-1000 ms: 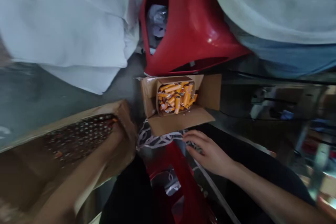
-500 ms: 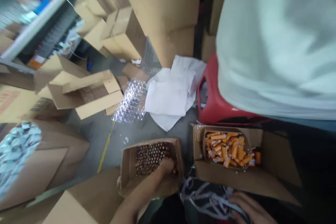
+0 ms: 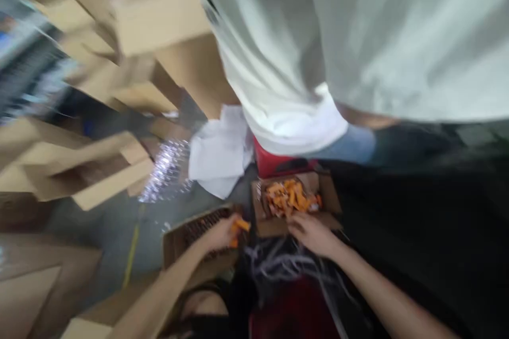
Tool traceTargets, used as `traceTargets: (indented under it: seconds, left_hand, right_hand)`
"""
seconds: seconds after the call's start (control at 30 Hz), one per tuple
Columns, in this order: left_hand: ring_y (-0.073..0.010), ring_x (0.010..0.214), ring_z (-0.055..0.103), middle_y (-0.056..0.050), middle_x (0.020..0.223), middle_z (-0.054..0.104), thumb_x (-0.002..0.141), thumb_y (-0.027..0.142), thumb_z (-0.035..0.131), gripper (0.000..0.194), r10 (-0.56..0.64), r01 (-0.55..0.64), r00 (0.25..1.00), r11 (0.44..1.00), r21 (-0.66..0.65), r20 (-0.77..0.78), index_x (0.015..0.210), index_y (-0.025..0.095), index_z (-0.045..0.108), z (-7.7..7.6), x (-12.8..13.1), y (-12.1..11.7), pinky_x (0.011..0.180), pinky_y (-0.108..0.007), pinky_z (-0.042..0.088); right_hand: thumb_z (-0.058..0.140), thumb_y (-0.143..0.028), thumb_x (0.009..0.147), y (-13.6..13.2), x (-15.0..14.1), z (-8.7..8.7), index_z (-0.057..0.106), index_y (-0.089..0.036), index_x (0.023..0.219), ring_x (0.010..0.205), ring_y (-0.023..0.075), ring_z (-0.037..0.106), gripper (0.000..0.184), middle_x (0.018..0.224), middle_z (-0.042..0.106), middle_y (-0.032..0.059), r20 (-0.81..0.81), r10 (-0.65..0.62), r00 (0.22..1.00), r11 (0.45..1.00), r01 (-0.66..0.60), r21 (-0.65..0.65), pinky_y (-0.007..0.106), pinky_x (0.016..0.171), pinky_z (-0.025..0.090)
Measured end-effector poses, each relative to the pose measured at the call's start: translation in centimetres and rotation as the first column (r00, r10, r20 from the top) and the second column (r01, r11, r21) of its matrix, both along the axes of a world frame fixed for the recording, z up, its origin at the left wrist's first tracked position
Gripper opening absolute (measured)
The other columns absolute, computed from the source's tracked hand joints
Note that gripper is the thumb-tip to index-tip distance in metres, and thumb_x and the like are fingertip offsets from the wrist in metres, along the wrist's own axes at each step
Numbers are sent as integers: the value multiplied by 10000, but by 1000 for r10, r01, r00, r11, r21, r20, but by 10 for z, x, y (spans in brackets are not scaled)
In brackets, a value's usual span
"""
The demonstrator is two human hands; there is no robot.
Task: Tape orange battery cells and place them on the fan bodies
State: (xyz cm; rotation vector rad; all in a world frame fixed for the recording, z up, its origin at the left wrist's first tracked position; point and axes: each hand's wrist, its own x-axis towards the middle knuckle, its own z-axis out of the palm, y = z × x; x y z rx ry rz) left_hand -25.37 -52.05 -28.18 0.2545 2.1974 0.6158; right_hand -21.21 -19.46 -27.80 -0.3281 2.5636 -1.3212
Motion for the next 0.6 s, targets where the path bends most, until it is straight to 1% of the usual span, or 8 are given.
traceTargets:
  seconds: [0.07, 0.17, 0.2, 0.27, 0.33, 0.4, 0.5, 0.6]
  left_hand:
    - [-256, 769, 745, -52, 901, 781, 903, 390, 561, 418, 60, -62, 998, 995, 73, 31, 1284, 264, 681, -41, -19, 29, 730, -378, 613]
    - [-242, 830, 750, -46, 909, 768, 896, 401, 665, 451, 104, -112, 993, 983, 148, 59, 1321, 255, 625, -107, -40, 98, 805, -359, 615]
    - [-246, 869, 753, -50, 929, 766, 884, 386, 699, 463, 124, -130, 991, 979, 159, 50, 1319, 251, 616, -125, -44, 122, 835, -362, 614]
    - [-279, 987, 751, -93, 1039, 757, 878, 348, 726, 484, 192, -189, 981, 969, 158, -5, 1328, 227, 597, -152, -42, 164, 915, -403, 604]
    - [-337, 1161, 706, -177, 1237, 696, 903, 313, 693, 524, 287, -272, 953, 951, 144, -94, 1391, 185, 552, -169, -30, 191, 1028, -490, 562]
    - [-397, 1356, 587, -254, 1434, 556, 913, 286, 669, 615, 374, -352, 910, 925, 141, -182, 1482, 151, 478, -180, -10, 201, 1150, -583, 465]
    - [-426, 1502, 423, -271, 1553, 405, 877, 299, 715, 757, 455, -426, 853, 890, 164, -255, 1551, 150, 403, -184, 16, 193, 1249, -623, 347]
    - [-361, 1507, 439, -204, 1543, 444, 840, 324, 762, 742, 486, -437, 833, 871, 223, -266, 1507, 198, 463, -183, 26, 176, 1274, -530, 368]
  right_hand:
    - [621, -146, 923, 17, -17, 2, 737, -255, 889, 914, 222, 781, 163, 931, 793, 32, 66, -64, 996, 998, 63, 23, 328, 838, 623]
    - [672, -162, 918, 45, -32, -9, 755, -223, 956, 901, 192, 754, 110, 962, 770, 29, 157, -170, 973, 984, 157, 89, 307, 865, 594]
    - [693, -170, 907, 53, -35, -12, 762, -212, 971, 876, 186, 745, 103, 967, 766, 35, 177, -199, 964, 978, 183, 102, 304, 855, 589]
    - [718, -193, 895, 64, -38, -13, 773, -201, 990, 847, 179, 731, 109, 990, 768, 49, 210, -247, 946, 967, 228, 111, 305, 845, 585]
    - [714, -231, 910, 73, -41, -15, 779, -200, 1031, 882, 184, 730, 140, 1054, 776, 65, 244, -293, 924, 955, 274, 108, 316, 878, 582]
    - [684, -267, 941, 80, -46, -21, 779, -201, 1095, 928, 191, 734, 192, 1105, 783, 74, 293, -345, 892, 938, 327, 110, 326, 916, 577]
    - [628, -276, 987, 90, -57, -42, 775, -194, 1147, 971, 195, 739, 232, 1111, 795, 69, 390, -423, 818, 905, 402, 140, 332, 949, 573]
    - [623, -288, 1031, 97, -67, -77, 755, -165, 1147, 1016, 207, 733, 215, 1129, 780, 76, 480, -494, 725, 868, 447, 219, 377, 972, 583]
